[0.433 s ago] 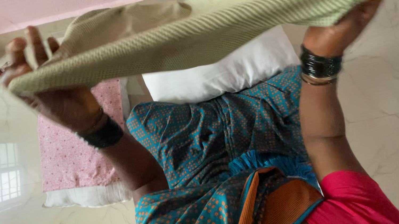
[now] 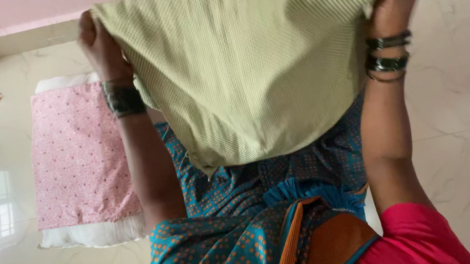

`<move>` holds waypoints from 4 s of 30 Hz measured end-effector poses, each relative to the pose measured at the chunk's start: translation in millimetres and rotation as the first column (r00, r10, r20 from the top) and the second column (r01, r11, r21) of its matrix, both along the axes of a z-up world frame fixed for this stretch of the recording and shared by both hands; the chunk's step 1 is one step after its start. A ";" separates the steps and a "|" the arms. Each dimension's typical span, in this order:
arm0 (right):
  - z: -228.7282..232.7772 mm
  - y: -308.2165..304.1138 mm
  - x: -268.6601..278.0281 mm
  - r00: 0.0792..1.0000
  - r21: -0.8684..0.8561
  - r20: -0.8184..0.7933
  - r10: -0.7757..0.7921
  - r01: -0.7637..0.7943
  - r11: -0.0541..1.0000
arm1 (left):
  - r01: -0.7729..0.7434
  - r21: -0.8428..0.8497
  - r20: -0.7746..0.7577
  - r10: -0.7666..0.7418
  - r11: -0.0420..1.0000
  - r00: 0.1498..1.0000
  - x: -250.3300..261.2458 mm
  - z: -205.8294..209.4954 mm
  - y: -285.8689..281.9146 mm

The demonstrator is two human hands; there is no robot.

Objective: The person sits on the floor and places a light green pillowcase over a white pillow. They smooth the fabric, insert the pillow into the case, and adjust the corners to fit neatly.

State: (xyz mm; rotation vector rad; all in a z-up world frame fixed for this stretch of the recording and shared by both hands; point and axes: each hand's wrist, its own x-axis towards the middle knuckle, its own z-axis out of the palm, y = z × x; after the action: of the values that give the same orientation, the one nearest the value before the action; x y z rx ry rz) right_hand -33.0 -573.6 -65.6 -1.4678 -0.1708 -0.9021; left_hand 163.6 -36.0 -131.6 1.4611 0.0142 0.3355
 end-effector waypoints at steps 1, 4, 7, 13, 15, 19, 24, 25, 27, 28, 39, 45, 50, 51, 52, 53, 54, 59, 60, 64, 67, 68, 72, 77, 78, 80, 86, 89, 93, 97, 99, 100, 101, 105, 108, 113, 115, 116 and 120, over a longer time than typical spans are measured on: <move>-23.9 -3.0 19.4 0.991 0.059 -0.067 0.113 -0.109 0.992 | -0.021 0.225 0.124 -0.007 0.974 0.992 14.6 -28.1 1.5; -104.0 -23.4 57.6 0.971 -0.388 -0.204 -0.123 0.035 0.921 | -0.143 0.620 0.309 -0.072 0.771 0.948 33.5 -80.6 -1.5; -184.5 -51.1 44.1 0.804 -0.505 -0.511 -0.305 0.007 0.863 | -0.050 0.618 0.161 -0.064 0.785 0.985 -22.4 -106.1 -10.6; -263.3 -49.3 3.2 0.599 -0.622 -0.598 -0.533 0.072 0.780 | 0.063 0.848 0.060 -0.213 0.526 0.975 -192.3 -117.3 -72.5; -266.6 -49.1 4.4 0.555 -0.531 -0.654 -0.514 0.148 0.835 | 0.127 0.860 -0.099 -0.082 0.494 0.992 -230.3 -112.8 -96.6; -277.1 -50.2 29.5 0.594 -0.369 -0.653 -0.469 0.291 0.882 | 0.199 0.908 -0.187 -0.071 0.369 0.980 -258.0 -117.6 -140.5; -278.0 -48.9 51.6 0.704 -0.267 -0.638 -0.311 0.176 0.947 | 0.120 0.970 -0.107 -0.074 0.211 0.992 -262.3 -138.2 -162.1; -277.6 -48.3 52.5 0.718 -0.297 -0.630 -0.295 0.128 0.946 | 0.079 0.954 -0.054 -0.095 0.288 0.994 -262.4 -133.7 -159.7; -275.7 -53.8 51.3 0.808 0.006 -0.570 -0.147 0.182 0.983 | 0.005 0.901 0.056 -0.127 0.433 0.990 -260.4 -116.4 -144.7; -275.7 -58.7 45.7 0.865 0.191 -0.499 -0.058 0.176 0.966 | -0.069 0.861 0.151 -0.123 0.504 0.981 -255.3 -104.9 -132.9; -156.2 -73.3 -48.8 0.996 0.332 -0.070 -0.052 0.072 0.941 | 0.090 -0.276 0.100 -0.064 0.957 0.993 -235.7 -10.0 -43.9; 24.4 -30.6 -129.0 0.963 0.093 0.244 -0.117 0.097 0.991 | 0.053 -0.231 0.518 0.076 0.972 0.852 -260.8 60.1 10.7; 48.2 -42.0 -95.0 0.979 -0.181 0.134 -0.155 0.178 0.967 | -0.024 0.381 0.415 -0.148 0.924 0.898 -181.1 64.1 44.8; 34.5 -49.4 -71.0 0.975 -0.242 0.048 -0.219 0.224 0.944 | 0.149 0.114 0.288 -0.176 0.982 0.941 -154.9 58.5 35.5; 18.9 -54.7 -46.5 0.988 -0.193 -0.022 -0.153 0.146 0.970 | 0.275 -0.181 0.169 -0.246 0.944 0.955 -130.1 54.7 25.1; 7.2 -61.0 -23.5 0.993 -0.139 -0.087 -0.081 0.069 0.988 | 0.300 -0.170 0.184 -0.269 0.939 0.945 -111.3 53.4 18.3; 0.7 -68.2 -3.9 0.996 -0.135 -0.060 -0.066 0.058 0.989 | 0.326 -0.157 0.199 -0.293 0.932 0.935 -94.5 54.3 12.2; 26.8 -87.7 21.6 0.987 0.042 0.109 -0.120 0.116 0.992 | 0.249 0.014 0.509 -0.221 0.968 0.832 -57.6 90.5 11.5; 35.4 -87.5 12.7 0.985 0.039 0.150 -0.089 0.084 0.996 | 0.183 0.069 0.532 -0.191 0.981 0.825 -63.4 97.7 16.9; 36.9 -70.1 -51.9 0.977 -0.029 0.122 -0.175 0.179 0.983 | -0.039 0.243 0.601 -0.119 0.969 0.790 -108.7 106.4 38.9; -15.4 -51.1 -99.9 0.989 -0.171 -0.063 -0.132 0.120 0.978 | -0.033 0.387 0.488 -0.174 0.922 0.855 -162.8 73.7 50.5; -42.2 -45.1 -109.0 0.971 -0.289 -0.138 -0.195 0.149 0.946 | -0.055 0.500 0.430 -0.193 0.864 0.882 -177.7 58.8 53.9; -157.9 -29.9 -121.7 0.859 -0.402 -0.451 -0.242 0.047 0.914 | -0.012 0.751 0.267 -0.287 0.660 0.920 -222.1 -6.2 48.7; -224.7 -16.7 -123.1 0.809 -0.701 -0.249 -0.533 0.229 0.675 | -0.029 0.920 0.111 -0.191 0.390 0.975 -261.3 -48.4 2.5; -225.5 -11.5 -121.6 0.796 -0.699 -0.255 -0.549 0.241 0.674 | -0.057 0.930 0.114 -0.138 0.362 0.984 -264.7 -52.1 -6.3; -219.6 -1.1 -121.4 0.791 -0.692 -0.257 -0.556 0.250 0.677 | -0.125 0.944 0.151 -0.065 0.305 0.986 -264.0 -58.6 -11.0; -202.5 8.0 -121.3 0.805 -0.519 -0.300 -0.511 0.311 0.796 | -0.401 0.810 0.388 0.122 0.427 0.914 -249.2 -91.1 -2.9; -214.9 1.9 -123.0 0.834 -0.401 -0.253 -0.490 0.370 0.838 | -0.470 0.727 0.441 0.183 0.501 0.878 -251.8 -89.9 9.8; -243.0 -27.9 -125.8 0.857 -0.146 -0.171 -0.487 0.467 0.872 | -0.510 0.709 0.496 0.168 0.487 0.852 -268.5 -67.1 24.1; -256.1 -55.4 -149.7 0.693 -0.360 -0.333 -0.640 0.534 0.765 | 0.036 0.881 0.084 -0.232 0.472 0.969 -292.6 -37.2 53.9; -254.9 -63.3 -159.4 0.654 -0.611 -0.267 -0.708 0.454 0.649 | 0.029 0.871 0.090 -0.218 0.490 0.972 -297.4 -45.6 66.4; -253.3 -63.6 -157.9 0.639 -0.716 -0.222 -0.736 0.405 0.568 | 0.023 0.867 0.097 -0.212 0.499 0.972 -295.7 -54.8 76.8; -251.2 -61.1 -154.3 0.622 -0.730 -0.212 -0.754 0.412 0.545 | -0.087 0.842 0.149 -0.075 0.532 0.986 -299.8 -66.6 91.6; -228.3 -31.3 -142.2 0.643 -0.764 -0.174 -0.746 0.390 0.515 | -0.571 0.561 -0.010 0.695 0.599 0.719 -328.2 -135.8 158.1; -197.8 17.8 -121.1 0.709 -0.800 -0.066 -0.703 0.383 0.461 | -0.620 0.776 0.098 0.950 0.113 0.296 -354.4 -176.7 194.4; -170.5 123.6 -78.2 0.887 -0.776 -0.086 -0.454 0.226 0.588 | -0.835 0.401 -0.377 0.898 0.378 0.226 -379.7 -198.1 201.3; -173.1 166.0 -62.5 0.938 -0.743 -0.187 -0.290 0.058 0.666 | -0.861 0.032 -0.404 0.795 0.507 0.453 -384.0 -198.3 200.4; -175.4 185.0 -50.6 0.964 -0.726 -0.201 -0.175 -0.027 0.687 | -0.853 -0.053 -0.379 0.779 0.520 0.498 -382.0 -197.7 201.1; -198.5 262.2 2.4 0.930 -0.663 -0.331 0.161 -0.350 0.662 | -0.676 -0.164 -0.259 0.630 0.718 0.732 -379.5 -190.9 210.4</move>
State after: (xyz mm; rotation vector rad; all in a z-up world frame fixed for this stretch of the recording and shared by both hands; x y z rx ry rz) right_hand -30.6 -311.4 -264.1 -2.2025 -0.5892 -0.4009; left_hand -216.0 174.4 -322.5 1.1861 0.7295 0.7507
